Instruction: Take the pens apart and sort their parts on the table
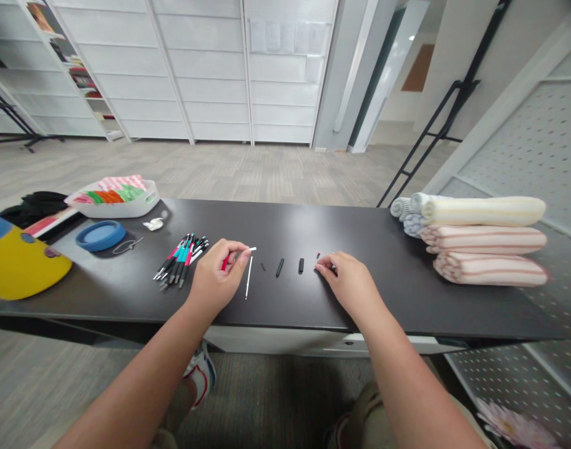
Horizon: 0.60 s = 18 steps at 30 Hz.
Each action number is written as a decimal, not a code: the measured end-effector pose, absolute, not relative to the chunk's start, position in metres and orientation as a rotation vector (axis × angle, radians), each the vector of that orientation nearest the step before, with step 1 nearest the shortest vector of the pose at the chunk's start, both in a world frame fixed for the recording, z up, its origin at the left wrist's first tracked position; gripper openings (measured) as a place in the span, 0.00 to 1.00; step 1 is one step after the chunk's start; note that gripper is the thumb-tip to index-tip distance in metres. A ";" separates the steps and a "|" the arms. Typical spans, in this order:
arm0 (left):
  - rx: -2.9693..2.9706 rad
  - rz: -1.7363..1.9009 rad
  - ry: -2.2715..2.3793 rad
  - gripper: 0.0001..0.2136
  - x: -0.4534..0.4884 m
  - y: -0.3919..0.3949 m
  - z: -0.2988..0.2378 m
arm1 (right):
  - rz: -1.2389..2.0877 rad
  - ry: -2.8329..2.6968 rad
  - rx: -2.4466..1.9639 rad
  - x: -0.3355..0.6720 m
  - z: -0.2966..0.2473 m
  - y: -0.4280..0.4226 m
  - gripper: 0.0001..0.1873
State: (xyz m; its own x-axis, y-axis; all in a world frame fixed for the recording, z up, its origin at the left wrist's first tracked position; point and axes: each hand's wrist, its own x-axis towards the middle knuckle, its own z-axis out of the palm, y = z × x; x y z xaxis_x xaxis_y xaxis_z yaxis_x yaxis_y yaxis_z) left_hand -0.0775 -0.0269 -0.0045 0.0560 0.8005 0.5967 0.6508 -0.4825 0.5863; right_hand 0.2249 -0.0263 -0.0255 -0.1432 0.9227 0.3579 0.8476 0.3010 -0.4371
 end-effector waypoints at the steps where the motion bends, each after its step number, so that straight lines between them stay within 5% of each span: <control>1: 2.160 1.398 1.504 0.07 -0.077 -0.027 -0.005 | 0.179 -2.000 -1.573 0.224 -0.026 -0.025 0.06; 18: 2.255 1.347 1.478 0.08 -0.076 -0.028 -0.004 | 0.084 -1.893 -1.599 0.222 -0.028 -0.026 0.10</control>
